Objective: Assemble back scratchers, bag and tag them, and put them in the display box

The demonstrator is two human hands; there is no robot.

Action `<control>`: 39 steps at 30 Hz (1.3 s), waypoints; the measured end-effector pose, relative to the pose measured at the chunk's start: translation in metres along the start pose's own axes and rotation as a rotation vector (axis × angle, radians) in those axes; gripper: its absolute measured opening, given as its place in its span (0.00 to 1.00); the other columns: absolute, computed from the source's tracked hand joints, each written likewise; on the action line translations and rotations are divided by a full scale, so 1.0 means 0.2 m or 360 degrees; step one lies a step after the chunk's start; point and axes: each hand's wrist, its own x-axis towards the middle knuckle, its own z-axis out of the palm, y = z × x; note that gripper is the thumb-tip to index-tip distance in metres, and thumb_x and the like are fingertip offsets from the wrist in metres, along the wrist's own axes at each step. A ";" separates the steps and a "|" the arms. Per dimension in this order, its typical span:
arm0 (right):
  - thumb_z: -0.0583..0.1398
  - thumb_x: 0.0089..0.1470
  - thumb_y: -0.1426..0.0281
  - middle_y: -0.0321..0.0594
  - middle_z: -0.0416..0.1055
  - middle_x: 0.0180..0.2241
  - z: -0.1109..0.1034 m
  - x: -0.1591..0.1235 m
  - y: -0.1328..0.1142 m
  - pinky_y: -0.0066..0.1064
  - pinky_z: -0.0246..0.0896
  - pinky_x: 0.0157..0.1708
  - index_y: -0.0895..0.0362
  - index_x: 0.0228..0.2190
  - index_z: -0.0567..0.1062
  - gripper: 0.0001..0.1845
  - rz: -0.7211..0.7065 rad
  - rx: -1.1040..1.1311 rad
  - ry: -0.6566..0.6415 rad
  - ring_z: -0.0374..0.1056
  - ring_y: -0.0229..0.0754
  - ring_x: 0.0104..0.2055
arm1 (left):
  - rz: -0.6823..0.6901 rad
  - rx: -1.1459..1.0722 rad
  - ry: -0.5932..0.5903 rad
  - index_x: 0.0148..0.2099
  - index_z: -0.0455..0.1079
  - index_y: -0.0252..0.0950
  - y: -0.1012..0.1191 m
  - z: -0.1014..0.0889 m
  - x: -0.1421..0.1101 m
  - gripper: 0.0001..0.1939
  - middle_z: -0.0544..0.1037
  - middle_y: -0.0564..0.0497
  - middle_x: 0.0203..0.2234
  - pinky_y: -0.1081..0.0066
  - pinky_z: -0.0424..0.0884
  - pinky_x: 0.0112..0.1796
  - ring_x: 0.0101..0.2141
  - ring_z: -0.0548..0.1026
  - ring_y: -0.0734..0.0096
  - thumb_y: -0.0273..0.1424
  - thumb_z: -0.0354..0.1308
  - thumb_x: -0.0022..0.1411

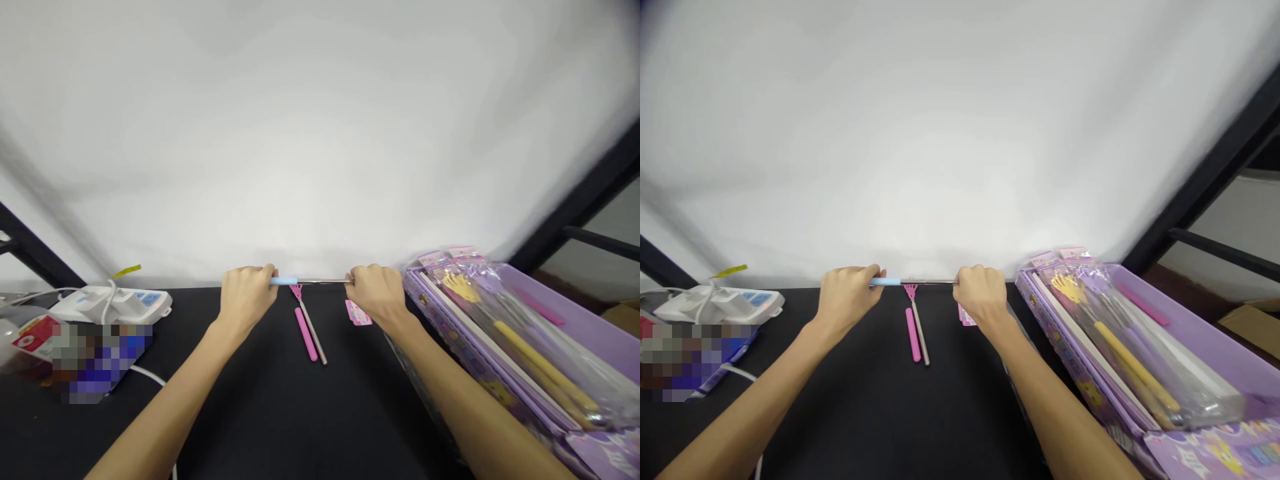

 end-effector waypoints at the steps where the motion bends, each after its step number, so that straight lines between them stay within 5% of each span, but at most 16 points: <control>1: 0.51 0.59 0.68 0.55 0.78 0.32 0.00 -0.01 -0.03 0.36 0.59 0.32 0.59 0.33 0.81 0.19 -0.0030 0.0003 -0.0011 0.75 0.54 0.36 | 0.0008 -0.0024 -0.0041 0.35 0.75 0.36 0.03 0.01 -0.01 0.16 0.80 0.44 0.25 0.68 0.54 0.25 0.28 0.78 0.57 0.34 0.47 0.66; 8: 0.52 0.57 0.72 0.49 0.78 0.30 -0.01 -0.07 -0.20 0.33 0.53 0.29 0.57 0.30 0.77 0.13 -0.0455 0.0168 0.0068 0.74 0.49 0.33 | 0.0335 -0.0172 -0.0238 0.39 0.72 0.34 0.22 0.01 -0.04 0.11 0.79 0.42 0.26 0.66 0.63 0.27 0.28 0.78 0.54 0.30 0.49 0.64; 12: 0.55 0.56 0.70 0.42 0.76 0.30 -0.02 -0.02 -0.11 0.30 0.51 0.30 0.57 0.31 0.74 0.08 -0.0647 0.0458 0.0060 0.71 0.43 0.32 | 0.0609 -0.0371 -0.0248 0.44 0.70 0.35 0.13 -0.03 -0.01 0.11 0.78 0.46 0.30 0.68 0.65 0.29 0.31 0.78 0.60 0.31 0.47 0.67; 16: 0.57 0.57 0.61 0.37 0.74 0.29 -0.08 0.02 0.05 0.28 0.54 0.32 0.57 0.31 0.75 0.12 -0.0751 0.1015 -0.0208 0.67 0.40 0.32 | 0.0713 -0.0714 -0.0344 0.52 0.68 0.40 0.02 -0.03 0.00 0.14 0.77 0.48 0.37 0.70 0.67 0.34 0.35 0.76 0.65 0.33 0.45 0.71; 21: 0.57 0.56 0.53 0.39 0.77 0.33 -0.13 0.03 0.17 0.31 0.60 0.37 0.58 0.36 0.80 0.22 -0.0679 0.1471 -0.0525 0.70 0.44 0.37 | 0.0733 -0.1070 -0.0415 0.55 0.68 0.41 -0.02 -0.02 0.00 0.16 0.78 0.48 0.40 0.71 0.67 0.40 0.39 0.75 0.66 0.36 0.46 0.71; 32: 0.60 0.54 0.57 0.39 0.74 0.26 -0.13 0.03 0.15 0.31 0.65 0.36 0.59 0.31 0.75 0.16 -0.0520 0.1917 -0.0251 0.71 0.41 0.32 | 0.0565 -0.1424 -0.0564 0.41 0.69 0.36 0.08 -0.05 0.00 0.17 0.69 0.55 0.24 0.73 0.62 0.29 0.24 0.65 0.75 0.38 0.42 0.71; 39: 0.63 0.51 0.59 0.41 0.75 0.29 -0.11 0.03 0.18 0.31 0.67 0.36 0.60 0.35 0.75 0.17 -0.0533 0.2028 -0.0397 0.72 0.41 0.33 | 0.0404 -0.1602 -0.0693 0.50 0.68 0.38 0.12 -0.05 -0.02 0.18 0.70 0.56 0.23 0.74 0.63 0.27 0.22 0.66 0.76 0.41 0.42 0.71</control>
